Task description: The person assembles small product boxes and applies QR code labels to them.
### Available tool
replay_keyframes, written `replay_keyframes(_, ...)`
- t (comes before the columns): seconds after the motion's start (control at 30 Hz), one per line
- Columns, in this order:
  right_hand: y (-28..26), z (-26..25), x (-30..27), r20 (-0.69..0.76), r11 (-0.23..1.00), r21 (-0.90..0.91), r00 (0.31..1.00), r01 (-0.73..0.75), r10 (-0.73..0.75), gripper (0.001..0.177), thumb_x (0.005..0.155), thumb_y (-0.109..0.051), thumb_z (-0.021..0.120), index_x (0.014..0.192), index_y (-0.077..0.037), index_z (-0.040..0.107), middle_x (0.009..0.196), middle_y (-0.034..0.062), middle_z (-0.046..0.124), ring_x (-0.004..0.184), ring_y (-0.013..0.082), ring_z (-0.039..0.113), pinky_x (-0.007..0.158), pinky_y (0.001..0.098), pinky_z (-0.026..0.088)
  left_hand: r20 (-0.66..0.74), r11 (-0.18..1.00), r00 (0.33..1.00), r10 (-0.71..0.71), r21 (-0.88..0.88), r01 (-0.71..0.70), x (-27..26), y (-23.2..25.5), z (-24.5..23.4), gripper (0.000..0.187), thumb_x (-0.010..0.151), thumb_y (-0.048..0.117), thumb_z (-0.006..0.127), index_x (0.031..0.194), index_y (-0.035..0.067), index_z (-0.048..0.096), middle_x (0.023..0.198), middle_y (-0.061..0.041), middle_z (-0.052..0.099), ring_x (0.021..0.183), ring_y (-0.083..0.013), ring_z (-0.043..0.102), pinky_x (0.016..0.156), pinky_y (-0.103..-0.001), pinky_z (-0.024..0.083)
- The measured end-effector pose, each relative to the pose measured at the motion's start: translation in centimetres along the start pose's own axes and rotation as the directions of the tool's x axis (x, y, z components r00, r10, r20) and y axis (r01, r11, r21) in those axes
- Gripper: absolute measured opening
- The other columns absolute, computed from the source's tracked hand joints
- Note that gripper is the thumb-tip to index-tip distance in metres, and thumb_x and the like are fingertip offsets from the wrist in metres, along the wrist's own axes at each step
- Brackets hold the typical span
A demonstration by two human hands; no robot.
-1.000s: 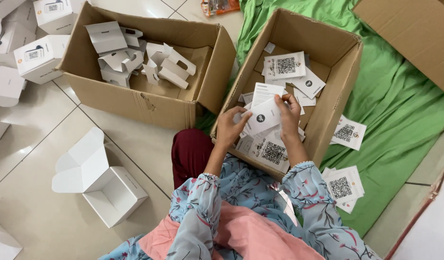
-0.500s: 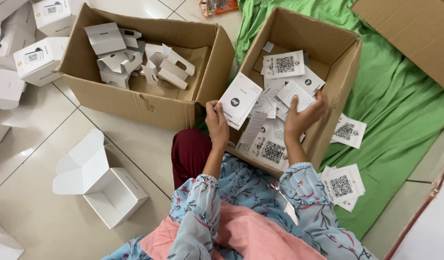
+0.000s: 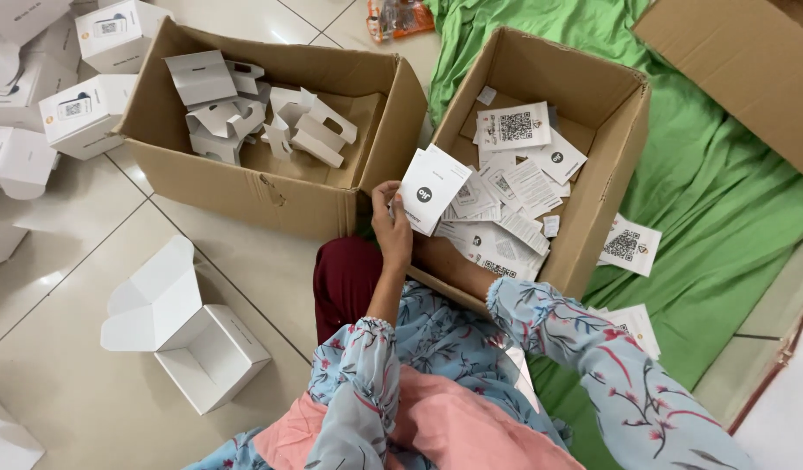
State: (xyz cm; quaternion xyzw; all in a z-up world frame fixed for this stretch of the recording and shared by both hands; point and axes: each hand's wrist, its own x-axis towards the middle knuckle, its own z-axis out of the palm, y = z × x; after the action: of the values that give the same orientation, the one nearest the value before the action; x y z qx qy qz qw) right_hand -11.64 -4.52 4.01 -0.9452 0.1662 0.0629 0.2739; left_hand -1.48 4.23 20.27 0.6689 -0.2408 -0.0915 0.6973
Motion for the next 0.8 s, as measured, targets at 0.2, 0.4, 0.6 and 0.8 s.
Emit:
replay_keyframes(0.2, -4.2, -4.9, -1.1, -0.071, 1.000, 0.004, 0.997, -0.025, 0.026, 0.037, 0.091, -0.016, 0.060, 0.124, 0.002, 0.058, 0.101, 0.0253, 0.071, 0.085, 0.0441, 0.071, 0.070, 0.0511, 0.057, 0.084, 0.999, 0.996, -0.032, -0.032, 0.034, 0.0, -1.4, -0.3, 0.019, 0.107, 0.003, 0.049, 0.121, 0.003, 0.063, 0.114, -0.012, 0.070, 0.108, -0.0194, 0.067, 0.095, -0.032, 0.052)
replay_keyframes(0.4, -8.5, -14.2, -3.9, -0.333, 0.894, 0.406, 0.880, -0.189, 0.338, 0.024, 0.093, -0.026, 0.073, 0.107, -0.006, 0.068, 0.095, 0.0108, 0.076, 0.076, 0.0243, 0.074, 0.069, 0.0393, 0.057, -0.005, 0.868, 0.959, -0.284, -0.426, 0.255, 0.2, -1.5, -6.9, 0.030, 0.106, 0.004, 0.050, 0.135, 0.004, 0.056, 0.122, -0.006, 0.066, 0.108, -0.0129, 0.063, 0.093, -0.028, 0.052)
replay_keyframes(0.6, -19.4, -13.5, -1.2, -0.493, 0.697, 0.685, 0.838, 0.210, 0.232, 0.022, 0.089, -0.016, 0.081, 0.103, -0.003, 0.069, 0.091, 0.0021, 0.072, 0.079, 0.0097, 0.066, 0.070, 0.0270, 0.053, -0.157, 0.776, 0.886, -0.437, -0.563, 0.283, -1.1, -1.6, -17.8, 0.043, 0.103, 0.011, 0.052, 0.145, 0.006, 0.047, 0.130, -0.006, 0.066, 0.110, -0.0125, 0.066, 0.087, -0.029, 0.057)
replay_keyframes(0.8, -29.4, -2.6, 2.3, -0.197, 0.518, 0.837, 0.980, 0.174, -0.011, 0.022, 0.090, -0.012, 0.080, 0.102, 0.000, 0.065, 0.096, 0.0040, 0.077, 0.091, 0.0118, 0.072, 0.078, 0.0267, 0.058, -0.340, 0.842, 0.833, -0.437, -0.480, 0.246, -6.7, -4.1, -28.5, 0.042, 0.105, 0.011, 0.050, 0.146, 0.000, 0.049, 0.129, -0.011, 0.066, 0.110, -0.0152, 0.065, 0.089, -0.031, 0.055)
